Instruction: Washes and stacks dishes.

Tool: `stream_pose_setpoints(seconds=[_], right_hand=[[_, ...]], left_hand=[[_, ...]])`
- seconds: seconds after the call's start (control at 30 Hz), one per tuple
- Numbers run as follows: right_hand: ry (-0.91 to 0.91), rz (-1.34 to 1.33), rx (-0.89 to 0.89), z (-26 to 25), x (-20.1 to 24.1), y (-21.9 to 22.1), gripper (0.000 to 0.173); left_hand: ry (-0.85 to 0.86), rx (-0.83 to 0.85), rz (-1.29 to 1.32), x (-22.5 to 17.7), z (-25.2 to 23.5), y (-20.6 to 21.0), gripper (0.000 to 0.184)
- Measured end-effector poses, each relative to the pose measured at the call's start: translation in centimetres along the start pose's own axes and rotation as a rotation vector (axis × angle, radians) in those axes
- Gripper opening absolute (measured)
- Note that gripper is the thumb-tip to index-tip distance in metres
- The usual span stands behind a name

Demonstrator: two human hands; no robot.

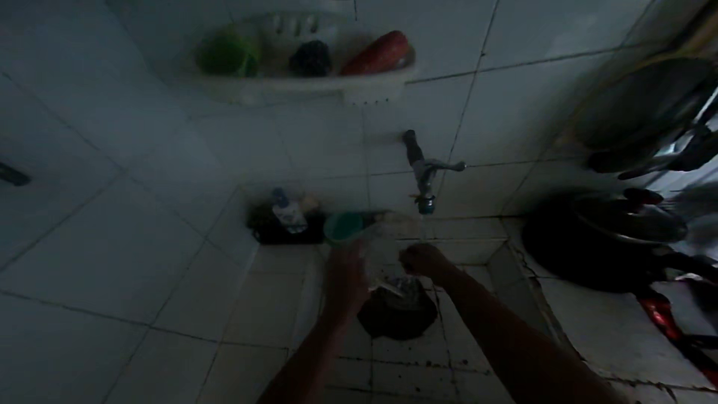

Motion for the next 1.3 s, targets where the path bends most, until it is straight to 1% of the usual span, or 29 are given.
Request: stream_pose_setpoints(seconds=[0.07, 0.1, 0.13, 0.17, 0.23, 0.27, 0.33, 0.37, 0.4, 0.47, 0.5, 0.53, 0.57, 0.6, 0.63, 0.67, 0.7, 0.77, 0.8, 0.87, 0.9, 0.93, 1.0, 1.03, 1.1, 1.17, 1.2, 1.23, 1.3], right_hand=[[-0.077, -0.223, 0.003, 1.1, 1.9, 0.0, 0.042], [-0.116, -0.358, -0.028, 1.4, 2.3, 0.1, 0.049], [-0.136, -0.405, -0.083, 1.5, 2.3, 0.1, 0.054], [-0.12, -0.335, -0.155, 1.2, 2.1, 0.1, 0.053], [-0.093, 0.053, -0.196, 1.0, 1.5, 1.0, 0.043], [-0.116, 0.305, -0.136, 1.3, 1.2, 2.1, 0.044], [-0.142, 0.527, -0.072, 1.3, 0.3, 4.9, 0.059], [-0.158, 0.578, -0.024, 1.8, 0.2, 6.0, 0.058], [-0.181, 0.605, 0.036, 2.8, 0.2, 6.3, 0.048], [-0.124, 0.731, 0.188, 4.4, 0.0, 4.7, 0.035], [-0.049, 0.816, 0.197, 5.0, -0.4, 3.3, 0.032], [0.039, 0.881, 0.136, 5.2, -1.0, 1.9, 0.032], [0.116, 0.906, 0.034, 5.1, -1.5, 0.6, 0.036], [0.141, 0.889, -0.084, 4.6, -1.9, -0.2, 0.046], [0.112, 0.849, -0.165, 4.1, -2.1, -0.5, 0.059], [0.055, 0.795, -0.187, 3.7, -1.9, -0.2, 0.07], [-0.044, 0.736, -0.162, 3.4, -1.7, 0.5, 0.073], [-0.273, 0.695, -0.006, 3.0, -2.1, 2.6, 0.055], [-0.311, 0.692, 0.09, 3.8, -1.8, 3.2, 0.045], [-0.22, 0.751, 0.253, 5.2, -2.4, 2.5, 0.044], [-0.183, 0.794, 0.276, 5.7, -3.2, 1.5, 0.044], [-0.114, 0.829, 0.27, 6.1, -4.0, 0.4, 0.043], [0.055, 0.87, 0.178, 6.4, -4.5, -1.6, 0.044], [0.094, 0.881, 0.132, 6.1, -4.6, -2.2, 0.045], [0.09, 0.822, 0.055, 5.3, -4.4, -2.5, 0.037], [0.071, 0.579, -0.041, 4.6, -3.6, -2.1, 0.031], [0.069, 0.39, -0.072, 4.2, -3.3, -1.8, 0.031], [0.069, 0.166, -0.091, 3.6, -3.4, -1.4, 0.03], [0.049, -0.336, -0.137, 2.7, -3.6, 0.2, 0.025]], left_hand=[[-0.158, 0.005, 0.36, 1.5, -0.9, 1.0, 0.045], [-0.236, -0.007, 0.564, 2.6, -1.4, 2.3, 0.045], [-0.284, 0.001, 0.766, 3.4, -1.6, 3.6, 0.048], [-0.308, 0.037, 0.934, 3.7, -1.6, 4.7, 0.051], [-0.342, 0.119, 1.145, 2.6, -1.2, 6.4, 0.054], [-0.341, 0.158, 1.213, 1.9, -1.1, 7.5, 0.056], [-0.307, 0.195, 1.298, 0.9, -1.1, 9.5, 0.054], [-0.26, 0.193, 1.315, 0.7, -1.2, 10.2, 0.052], [-0.235, 0.18, 1.325, 0.6, -1.4, 10.7, 0.05], [-0.243, 0.17, 1.337, 0.7, -1.8, 10.7, 0.048], [-0.241, 0.184, 1.342, 0.7, -1.8, 10.4, 0.048], [-0.232, 0.204, 1.348, 0.8, -1.7, 10.2, 0.049], [-0.219, 0.224, 1.327, 0.6, -1.5, 10.1, 0.051], [-0.209, 0.24, 1.294, 0.3, -1.4, 10.4, 0.054], [-0.2, 0.254, 1.276, -0.2, -1.4, 10.7, 0.054], [-0.2, 0.266, 1.269, -0.7, -1.3, 11.2, 0.054], [-0.198, 0.278, 1.26, -1.2, -1.4, 11.5, 0.053], [-0.184, 0.269, 1.28, -1.6, -1.7, 11.7, 0.051], [-0.183, 0.262, 1.281, -1.5, -2.0, 11.4, 0.05], [-0.192, 0.296, 1.233, -0.6, -2.4, 10.4, 0.05], [-0.203, 0.321, 1.18, -0.2, -2.7, 9.7, 0.05], [-0.214, 0.339, 1.104, 0.2, -2.9, 9.0, 0.049], [-0.219, 0.346, 0.859, 0.2, -3.1, 7.3, 0.048], [-0.206, 0.336, 0.69, -0.1, -3.1, 6.3, 0.047], [-0.185, 0.332, 0.321, -1.9, -2.7, 3.5, 0.048], [-0.16, 0.339, -0.032, -4.1, -2.0, 1.5, 0.05], [-0.145, 0.342, -0.144, -4.8, -1.7, 0.8, 0.051], [-0.142, 0.348, -0.215, -5.3, -1.4, 0.2, 0.052], [-0.15, 0.346, -0.235, -5.4, -1.3, -0.8, 0.054]])
Point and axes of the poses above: each hand's wrist, its own z-axis away from the middle knuckle, its own y-axis out of the palm, x = y × z, the point moved 1 cm from there along -z, towards the middle knuckle, and after that the axes turned 11 degrees about x, right-handed, at the moved point
